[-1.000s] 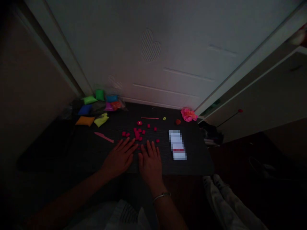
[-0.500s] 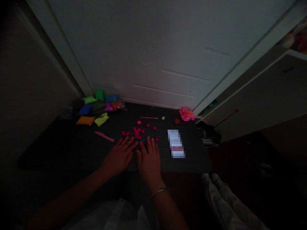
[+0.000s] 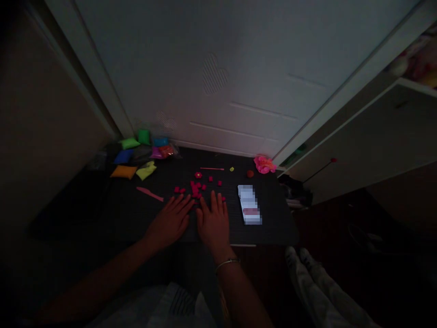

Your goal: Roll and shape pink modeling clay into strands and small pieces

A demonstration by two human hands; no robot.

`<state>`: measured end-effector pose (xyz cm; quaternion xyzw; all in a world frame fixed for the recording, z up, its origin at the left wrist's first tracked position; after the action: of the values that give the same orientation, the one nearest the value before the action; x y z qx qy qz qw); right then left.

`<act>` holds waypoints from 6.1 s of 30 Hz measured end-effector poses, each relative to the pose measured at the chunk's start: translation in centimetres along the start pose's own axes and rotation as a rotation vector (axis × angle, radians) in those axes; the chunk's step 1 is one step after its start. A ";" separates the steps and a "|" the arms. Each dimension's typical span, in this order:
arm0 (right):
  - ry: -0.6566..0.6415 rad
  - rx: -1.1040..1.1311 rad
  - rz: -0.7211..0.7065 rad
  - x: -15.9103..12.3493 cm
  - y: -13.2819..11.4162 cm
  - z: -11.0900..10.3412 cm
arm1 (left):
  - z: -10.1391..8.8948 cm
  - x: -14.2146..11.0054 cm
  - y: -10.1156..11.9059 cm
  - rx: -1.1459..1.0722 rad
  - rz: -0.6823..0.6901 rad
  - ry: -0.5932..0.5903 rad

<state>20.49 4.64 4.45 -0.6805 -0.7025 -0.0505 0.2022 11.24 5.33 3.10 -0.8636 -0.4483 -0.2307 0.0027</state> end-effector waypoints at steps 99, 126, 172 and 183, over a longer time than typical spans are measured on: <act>-0.322 -0.031 0.000 -0.8 5.2 -1.0 | -3.1 2.4 -5.0 0.133 0.130 -0.171; -0.325 -0.044 -0.004 -1.0 5.4 -1.0 | -2.2 2.6 -5.6 0.090 0.060 -0.192; -0.147 -0.004 -0.090 -0.2 3.1 -2.1 | -1.2 2.4 -5.9 0.092 0.002 -0.268; -0.064 0.074 -0.260 0.5 -5.6 -0.2 | -1.5 1.7 -6.2 0.064 -0.019 -0.172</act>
<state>15.08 4.61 5.97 -0.5769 -0.7923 -0.0285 0.1965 6.66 10.01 3.82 -0.8753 -0.4623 -0.1412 -0.0104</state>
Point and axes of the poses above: each hand's wrist, its own x-axis towards the middle knuckle, its own z-axis out of the palm, y = z × x, the point moved 10 cm from there along x, towards the middle knuckle, and after that the axes turned 12 degrees about y, right-handed, at the moved point
